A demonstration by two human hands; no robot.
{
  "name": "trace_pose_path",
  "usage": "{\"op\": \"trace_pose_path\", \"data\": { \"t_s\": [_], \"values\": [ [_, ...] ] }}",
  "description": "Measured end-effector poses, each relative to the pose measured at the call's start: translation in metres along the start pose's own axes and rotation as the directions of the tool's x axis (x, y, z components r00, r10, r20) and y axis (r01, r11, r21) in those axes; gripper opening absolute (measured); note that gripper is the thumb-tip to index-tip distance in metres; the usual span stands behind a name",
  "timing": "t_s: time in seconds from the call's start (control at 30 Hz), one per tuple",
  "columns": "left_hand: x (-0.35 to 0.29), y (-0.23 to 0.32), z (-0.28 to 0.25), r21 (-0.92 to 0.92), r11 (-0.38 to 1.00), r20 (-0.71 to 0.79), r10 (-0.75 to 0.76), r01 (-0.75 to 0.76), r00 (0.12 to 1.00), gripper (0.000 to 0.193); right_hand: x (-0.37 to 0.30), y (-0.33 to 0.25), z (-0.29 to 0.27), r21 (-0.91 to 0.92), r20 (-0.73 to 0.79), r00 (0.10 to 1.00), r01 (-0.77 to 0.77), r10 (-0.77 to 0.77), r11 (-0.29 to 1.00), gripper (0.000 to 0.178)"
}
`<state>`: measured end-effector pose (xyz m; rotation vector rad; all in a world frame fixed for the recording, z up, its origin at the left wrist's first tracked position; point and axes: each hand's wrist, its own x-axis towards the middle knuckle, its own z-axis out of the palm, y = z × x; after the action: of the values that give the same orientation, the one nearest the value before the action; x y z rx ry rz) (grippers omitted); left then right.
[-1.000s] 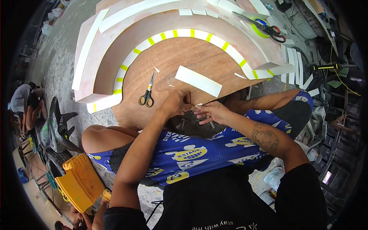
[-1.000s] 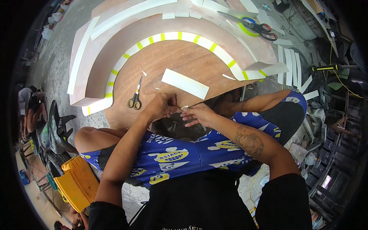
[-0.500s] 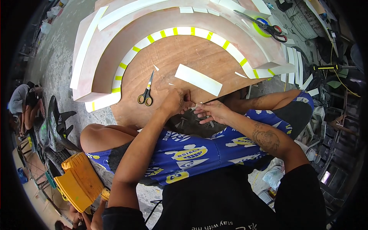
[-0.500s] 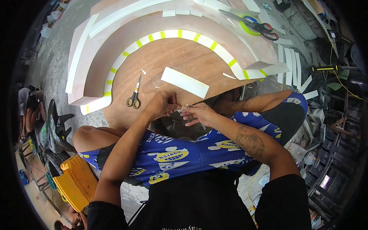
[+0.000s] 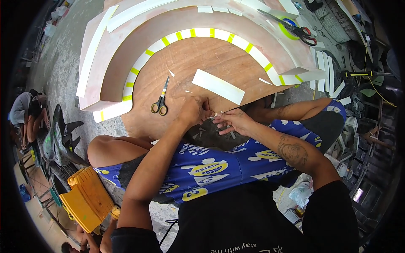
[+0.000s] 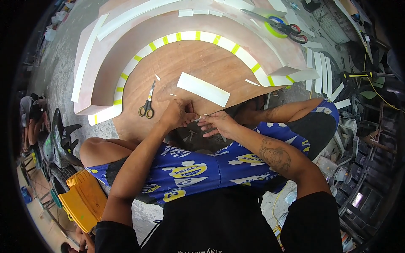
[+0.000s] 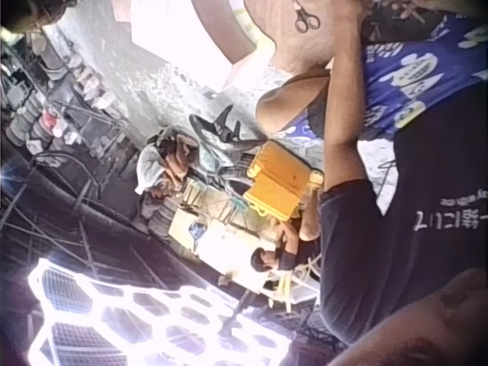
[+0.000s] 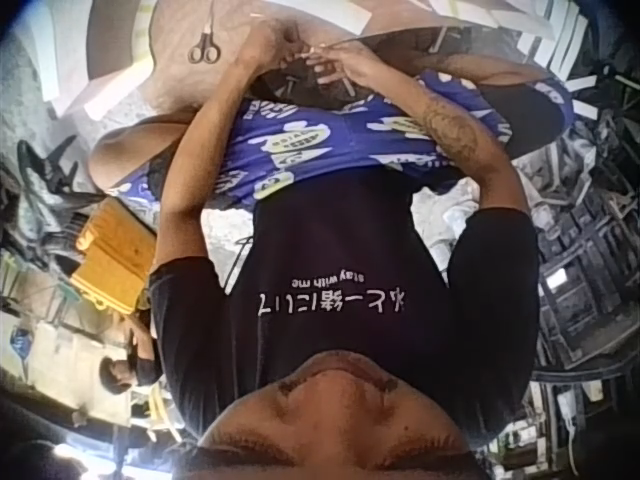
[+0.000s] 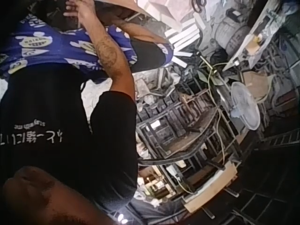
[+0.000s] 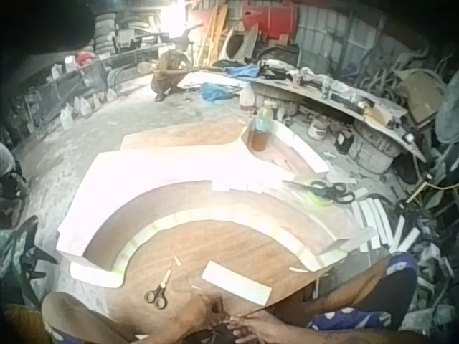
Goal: Measuring and applying white strips to a wooden mold to define the shape of a custom car body panel.
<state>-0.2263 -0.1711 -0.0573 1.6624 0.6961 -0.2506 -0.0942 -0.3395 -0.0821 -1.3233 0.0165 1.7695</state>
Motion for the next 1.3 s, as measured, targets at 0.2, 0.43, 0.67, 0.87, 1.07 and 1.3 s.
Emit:
{"op": "trace_pose_path", "data": {
  "t_s": [0.2, 0.43, 0.67, 0.87, 1.07, 1.3],
  "values": [
    [0.002, -0.003, 0.002, 0.051, 0.997, -0.059, -0.047, 0.050, 0.997, 0.018, 0.000, -0.003, 0.008, -0.017, -0.037, 0.999, -0.033, 0.033, 0.999, 0.039],
    [0.004, 0.000, 0.004, 0.120, 0.991, -0.073, -0.053, 0.061, 0.996, 0.018, 0.000, 0.001, 0.013, -0.059, -0.103, 0.994, 0.017, -0.023, 0.998, 0.040],
    [-0.004, -0.009, 0.008, 0.056, 0.998, -0.090, 0.038, -0.033, 0.995, 0.018, -0.001, -0.003, 0.011, -0.188, -0.173, 0.985, -0.017, -0.016, 0.982, 0.045],
    [-0.009, -0.009, 0.009, 0.211, 0.948, -0.146, 0.272, -0.238, 0.951, 0.019, -0.004, 0.005, 0.010, -0.302, -0.328, 0.938, 0.005, -0.109, 0.953, 0.043],
    [-0.009, -0.007, -0.001, 0.230, 0.939, -0.099, 0.283, -0.255, 0.954, 0.014, -0.019, -0.009, 0.005, -0.225, -0.156, 0.987, 0.001, -0.037, 0.974, 0.032],
    [-0.063, 0.069, -0.035, 0.186, 0.734, -0.245, 0.679, -0.653, 0.692, 0.023, -0.096, -0.096, 0.069, -0.487, -0.092, 0.927, 0.277, -0.365, 0.828, 0.020]
  ]
}}
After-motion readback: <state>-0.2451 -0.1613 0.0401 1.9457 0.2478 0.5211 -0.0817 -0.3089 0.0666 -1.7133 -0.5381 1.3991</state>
